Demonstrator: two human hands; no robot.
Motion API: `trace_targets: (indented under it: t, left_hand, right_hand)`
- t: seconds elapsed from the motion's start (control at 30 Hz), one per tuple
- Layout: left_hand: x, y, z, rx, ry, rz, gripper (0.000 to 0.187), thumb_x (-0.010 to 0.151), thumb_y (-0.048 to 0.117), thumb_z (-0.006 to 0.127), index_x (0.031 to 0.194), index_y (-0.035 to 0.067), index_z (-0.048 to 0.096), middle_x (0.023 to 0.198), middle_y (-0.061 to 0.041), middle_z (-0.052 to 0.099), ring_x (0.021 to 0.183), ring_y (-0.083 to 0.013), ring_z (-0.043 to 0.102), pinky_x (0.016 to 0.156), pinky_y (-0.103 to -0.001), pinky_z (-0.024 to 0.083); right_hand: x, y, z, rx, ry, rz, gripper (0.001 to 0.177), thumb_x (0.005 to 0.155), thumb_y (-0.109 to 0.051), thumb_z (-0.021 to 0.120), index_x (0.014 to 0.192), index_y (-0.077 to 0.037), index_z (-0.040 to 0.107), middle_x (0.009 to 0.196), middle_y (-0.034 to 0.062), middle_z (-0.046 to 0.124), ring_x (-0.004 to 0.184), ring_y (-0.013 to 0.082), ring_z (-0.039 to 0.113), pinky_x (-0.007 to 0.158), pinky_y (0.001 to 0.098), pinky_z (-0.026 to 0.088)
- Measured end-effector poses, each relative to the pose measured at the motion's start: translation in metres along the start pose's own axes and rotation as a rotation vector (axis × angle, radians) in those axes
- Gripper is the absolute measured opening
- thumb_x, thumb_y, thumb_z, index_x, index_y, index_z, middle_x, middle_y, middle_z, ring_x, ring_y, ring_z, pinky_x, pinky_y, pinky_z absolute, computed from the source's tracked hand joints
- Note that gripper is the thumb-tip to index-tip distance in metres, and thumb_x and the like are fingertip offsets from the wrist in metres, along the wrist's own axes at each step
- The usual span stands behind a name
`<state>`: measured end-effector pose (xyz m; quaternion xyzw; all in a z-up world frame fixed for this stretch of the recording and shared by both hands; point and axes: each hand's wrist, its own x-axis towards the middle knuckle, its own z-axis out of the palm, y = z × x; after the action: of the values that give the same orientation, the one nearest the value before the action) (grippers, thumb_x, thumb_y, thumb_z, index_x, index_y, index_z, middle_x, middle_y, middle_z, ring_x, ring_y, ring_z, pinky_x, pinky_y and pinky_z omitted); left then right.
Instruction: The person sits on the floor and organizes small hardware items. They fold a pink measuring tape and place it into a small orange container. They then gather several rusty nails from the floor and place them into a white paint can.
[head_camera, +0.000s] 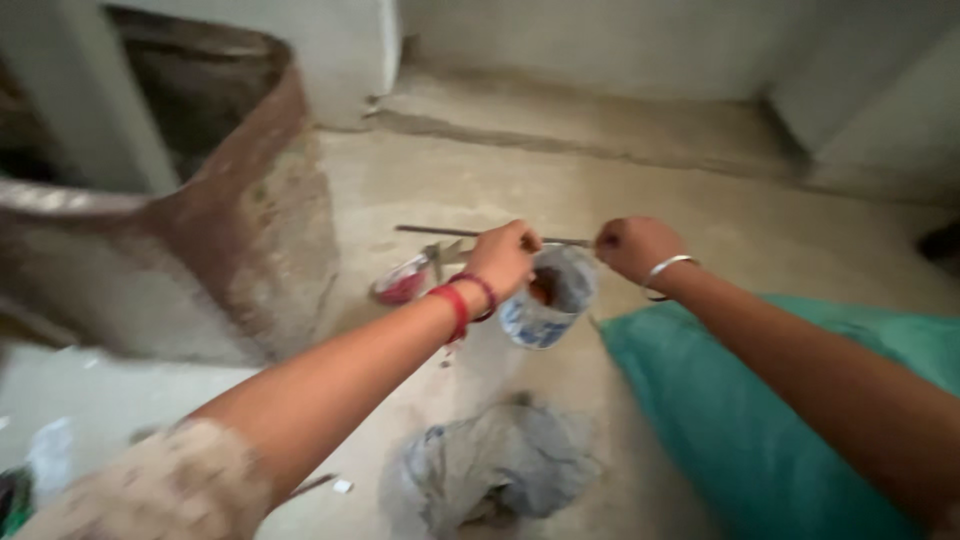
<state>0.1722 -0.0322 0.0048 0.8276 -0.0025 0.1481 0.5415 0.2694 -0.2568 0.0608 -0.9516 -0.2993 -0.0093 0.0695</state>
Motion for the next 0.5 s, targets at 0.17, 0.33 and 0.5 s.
trace_targets:
  t: [0.17,0.33,0.5]
  left_hand:
    - [-0.010,0.026,0.006,-0.078,-0.155,-0.085,0.018,0.094,0.010,0.059,0.110,0.004,0.067,0.089,-0.016,0.076,0.068,-0.0255,0.078,0.065,-0.037,0.061]
    - [-0.023,0.044,0.011,0.025,-0.191,-0.113,0.041,0.094,0.015,0.061,0.134,0.009,0.052,0.086,-0.018,0.076,0.071,-0.0256,0.079,0.067,-0.039,0.061]
    - [-0.026,0.051,0.022,0.027,-0.147,-0.170,0.047,0.092,0.015,0.061,0.138,0.011,0.049,0.086,-0.022,0.078,0.076,-0.0274,0.079,0.069,-0.041,0.061]
  right_hand:
    - [0.001,0.012,0.001,0.074,0.064,-0.099,0.019,0.082,-0.025,0.072,0.094,-0.012,0.079,0.093,0.0143,0.076,0.086,0.0369,0.072,0.081,0.0456,0.057]
    - [-0.003,0.003,-0.005,0.223,0.053,-0.095,0.020,0.082,-0.028,0.075,0.094,-0.013,0.079,0.091,0.0130,0.077,0.082,0.0326,0.073,0.077,0.0419,0.057]
    - [-0.013,-0.018,-0.020,0.452,-0.035,-0.303,0.021,0.080,-0.022,0.078,0.098,-0.011,0.080,0.091,0.0106,0.078,0.080,0.0232,0.075,0.076,0.0355,0.059]
